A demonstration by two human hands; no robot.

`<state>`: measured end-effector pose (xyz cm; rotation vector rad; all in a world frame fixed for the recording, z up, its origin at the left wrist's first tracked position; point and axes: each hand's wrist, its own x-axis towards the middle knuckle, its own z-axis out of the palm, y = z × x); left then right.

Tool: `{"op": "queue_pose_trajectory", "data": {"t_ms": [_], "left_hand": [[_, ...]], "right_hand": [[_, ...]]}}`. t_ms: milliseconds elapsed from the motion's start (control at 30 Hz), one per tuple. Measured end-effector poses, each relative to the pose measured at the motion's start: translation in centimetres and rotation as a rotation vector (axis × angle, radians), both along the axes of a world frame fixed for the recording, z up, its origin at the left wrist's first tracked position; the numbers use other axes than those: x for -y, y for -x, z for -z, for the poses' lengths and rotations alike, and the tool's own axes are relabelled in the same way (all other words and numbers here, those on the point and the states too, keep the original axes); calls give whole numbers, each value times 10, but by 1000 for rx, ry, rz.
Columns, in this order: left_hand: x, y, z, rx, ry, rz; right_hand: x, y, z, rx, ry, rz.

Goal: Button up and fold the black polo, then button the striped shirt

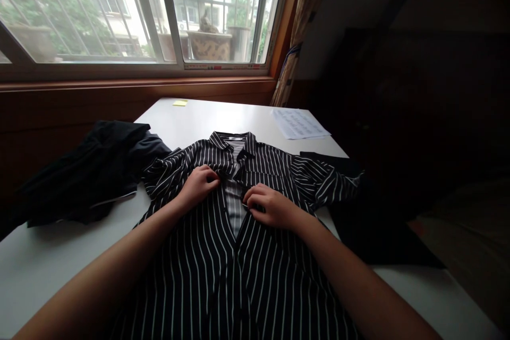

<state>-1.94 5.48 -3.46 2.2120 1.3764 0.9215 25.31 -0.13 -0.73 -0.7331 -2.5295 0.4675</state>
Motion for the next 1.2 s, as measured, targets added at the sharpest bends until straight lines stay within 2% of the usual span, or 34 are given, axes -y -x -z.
{"op": "queue_pose_trajectory", "data": {"t_ms": [133,267,333,400,500,633,733,800,867,967,1200], "left_hand": [[-25,2,-7,-5,-2,-16],[-55,4,-16,-35,-54,-105],[-65,5,-19,-50,-70,-153],[-68,4,-21,-63,-76,-180],[-55,-1,-26,-102,-148,-179],[-10,-13,-43,-155,-312,-73],[32,-24,-52,-190,-283,154],[56,-31,-53,-189,-187,327],[73,-37,-49,-198,-101,430],[80,-44,-42,-182,-27,428],[57,-59,-29,-48,51,326]], "right_hand": [[-17,-11,-2,86,-78,92],[-39,-23,-10,165,-205,282],[-44,-25,-15,192,-259,378],[-41,-23,-20,192,-296,414],[-23,-11,-23,136,-323,289],[1,7,-15,115,-302,11],[4,11,-3,142,-298,-6],[1,8,5,145,-305,30],[-3,3,10,132,-298,58],[-2,-5,15,68,-245,73],[8,-12,13,-65,-188,83]]}}
